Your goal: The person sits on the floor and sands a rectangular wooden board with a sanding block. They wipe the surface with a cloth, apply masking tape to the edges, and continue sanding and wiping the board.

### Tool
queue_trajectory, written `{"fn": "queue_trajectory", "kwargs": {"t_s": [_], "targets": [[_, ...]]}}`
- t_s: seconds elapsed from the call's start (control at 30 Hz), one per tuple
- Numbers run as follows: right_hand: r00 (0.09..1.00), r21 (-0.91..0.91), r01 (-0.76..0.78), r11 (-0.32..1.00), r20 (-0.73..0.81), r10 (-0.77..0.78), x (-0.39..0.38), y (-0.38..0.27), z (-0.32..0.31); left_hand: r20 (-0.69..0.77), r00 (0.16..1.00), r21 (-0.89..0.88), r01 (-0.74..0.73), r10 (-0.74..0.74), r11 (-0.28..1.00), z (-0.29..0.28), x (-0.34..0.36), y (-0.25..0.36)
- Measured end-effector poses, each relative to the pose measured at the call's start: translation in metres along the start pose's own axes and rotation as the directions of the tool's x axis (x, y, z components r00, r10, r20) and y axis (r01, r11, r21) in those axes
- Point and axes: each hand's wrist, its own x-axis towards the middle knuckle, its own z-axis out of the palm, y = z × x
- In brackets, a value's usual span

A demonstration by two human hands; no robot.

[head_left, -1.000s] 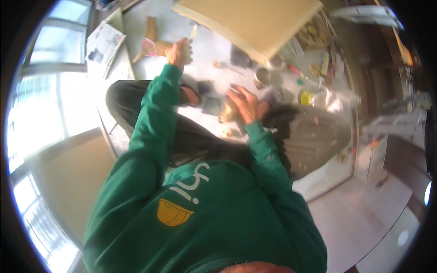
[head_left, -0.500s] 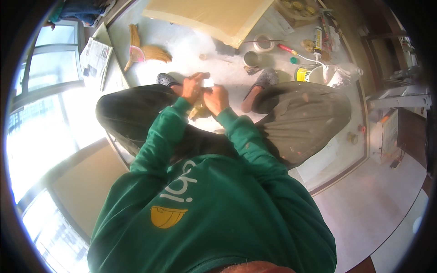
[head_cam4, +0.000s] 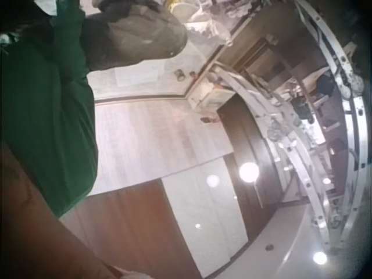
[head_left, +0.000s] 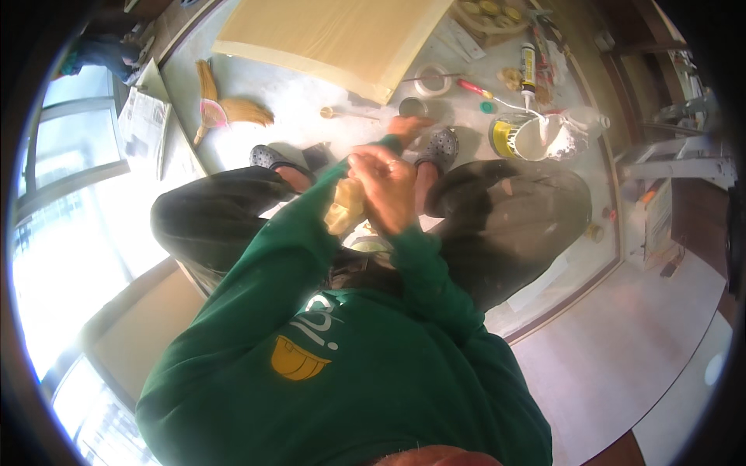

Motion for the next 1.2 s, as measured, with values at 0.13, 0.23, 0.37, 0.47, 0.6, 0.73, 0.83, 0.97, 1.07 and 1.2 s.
{"fn": "queue_trajectory", "kwargs": {"t_s": [0.13,0.23,0.37,0.47,0.6,0.73,0.83,0.97,1.07,1.2], "targets": [[0.991,0.146,-0.117,0.982,-0.040,0.125,0.005,-0.006,-0.002,-0.090,0.990,0.404,-0.060,0.105,0.913,0.029,0.027,-0.001],[0.993,0.066,-0.092,0.994,-0.066,0.096,0.019,0.009,-0.017,-0.196,0.931,0.051,0.324,-0.308,0.945,0.009,0.019,-0.031],[0.998,0.013,-0.067,0.998,-0.002,0.067,0.043,0.093,-0.016,-0.345,0.792,0.153,0.577,-0.503,0.802,-0.060,-0.029,-0.131],[0.867,0.136,-0.497,0.857,0.042,0.496,0.056,0.114,0.015,-0.431,0.799,0.536,0.601,-0.420,0.593,-0.113,-0.054,-0.224],[0.781,0.197,-0.614,0.764,0.012,0.624,0.093,0.181,0.010,-0.570,0.591,0.034,0.711,-0.570,0.702,-0.154,-0.041,-0.188],[0.653,0.312,-0.719,0.621,0.000,0.757,0.125,0.250,0.003,-0.656,0.518,-0.193,0.588,-0.549,0.786,-0.195,-0.043,-0.212],[0.762,0.064,-0.648,0.759,0.030,0.647,0.148,0.307,-0.009,-0.622,0.459,-0.571,0.289,-0.635,0.768,-0.247,-0.034,-0.217],[0.702,0.542,-0.660,0.520,0.198,0.684,0.186,0.309,-0.017,-0.459,0.546,-0.885,-0.353,-0.701,0.305,-0.329,-0.004,-0.142],[0.534,0.366,-0.810,0.459,0.134,0.835,0.184,0.229,0.017,-0.672,0.591,-0.739,-0.493,-0.446,0.460,-0.389,-0.017,-0.087],[0.652,0.404,-0.719,0.566,0.109,0.751,0.158,0.230,0.006,-0.781,0.615,-0.281,-0.188,-0.110,0.941,-0.480,-0.004,0.001]]}}
